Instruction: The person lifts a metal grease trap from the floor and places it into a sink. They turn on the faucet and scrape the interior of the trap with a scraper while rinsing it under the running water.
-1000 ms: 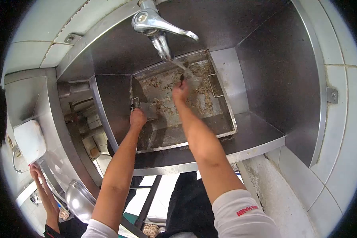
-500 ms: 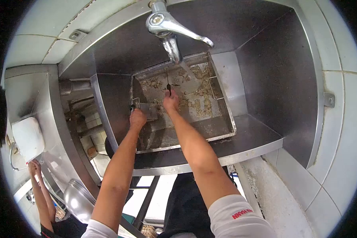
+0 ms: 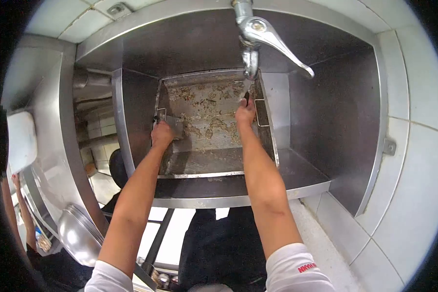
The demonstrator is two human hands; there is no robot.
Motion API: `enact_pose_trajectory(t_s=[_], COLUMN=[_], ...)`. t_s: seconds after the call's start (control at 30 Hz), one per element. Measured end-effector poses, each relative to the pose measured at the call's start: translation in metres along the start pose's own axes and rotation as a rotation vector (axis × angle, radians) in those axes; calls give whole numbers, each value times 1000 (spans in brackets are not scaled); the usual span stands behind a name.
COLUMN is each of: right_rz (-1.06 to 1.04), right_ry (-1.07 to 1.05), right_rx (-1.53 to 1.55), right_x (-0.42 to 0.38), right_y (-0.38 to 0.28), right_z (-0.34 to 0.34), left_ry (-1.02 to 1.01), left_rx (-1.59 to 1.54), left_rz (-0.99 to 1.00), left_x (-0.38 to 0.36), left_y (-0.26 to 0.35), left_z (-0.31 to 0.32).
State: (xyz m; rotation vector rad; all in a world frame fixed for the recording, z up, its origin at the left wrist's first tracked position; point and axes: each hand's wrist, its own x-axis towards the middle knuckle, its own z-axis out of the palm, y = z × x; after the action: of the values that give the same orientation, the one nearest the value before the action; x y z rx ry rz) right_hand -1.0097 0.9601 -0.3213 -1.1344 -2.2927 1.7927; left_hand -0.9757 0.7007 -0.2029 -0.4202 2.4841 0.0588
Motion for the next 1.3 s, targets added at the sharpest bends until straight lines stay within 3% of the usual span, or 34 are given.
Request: enact_pose_trajectory(t_s=[0.07,0.1,0.17,0.3,0.4,0.47,0.5,0.6,0.7,0.77,0.9,0.97,1.0,1.07,1.1,1.17,1.2,1.3], right_rz=[174,167,39,88,114,95,92,-1,-55,226,290,139,137,-114,-111,309,311,97], right_ry=[-12,-20,264,169,287,58,62,163,128,162,203,144,142,242,242,230,231,114], right_rx=[539,529,257,452,237,-15,-22,132,-36,362,461,118,117,118,121,1559,1563,921], right_x=[8,10,10,16,-4,-19,-23,-18,1,18,-4,-25,-21,5,18,32,33,26], right_y=[10,11,10,2,-29,-28,-25,4,4,5,-5,-33,-31,6,18,35,41,54], right_z=[10,17,33,33,35,23,22,31,26,27,25,11,13,19,25,34,38,34], left_ry=[-45,-46,-59,-33,-88,7,3,-22,-21,-57,-44,-76,-75,-69,-68,-29,-27,-64], left_rx=[-39,-52,-36,-51,-71,-84,-90,6,-48,-91,-101,-101,-103,8,12,13,18,-29], left_rz=[-58,-63,-74,-69,-46,-55,-51,-25,-49,-48,-44,-88,-90,5,4,49,48,-24], left_x=[0,0,1,0,2,2,2,3,-1,0,2,1,0,-3,-3,-6,-3,-2], left_y=[4,5,4,3,0,2,3,0,2,1,0,3,3,3,3,0,0,2], left_z=[-5,-6,-4,-6,-4,2,4,2,-4,-6,1,-5,-7,-8,-8,-6,-7,-3])
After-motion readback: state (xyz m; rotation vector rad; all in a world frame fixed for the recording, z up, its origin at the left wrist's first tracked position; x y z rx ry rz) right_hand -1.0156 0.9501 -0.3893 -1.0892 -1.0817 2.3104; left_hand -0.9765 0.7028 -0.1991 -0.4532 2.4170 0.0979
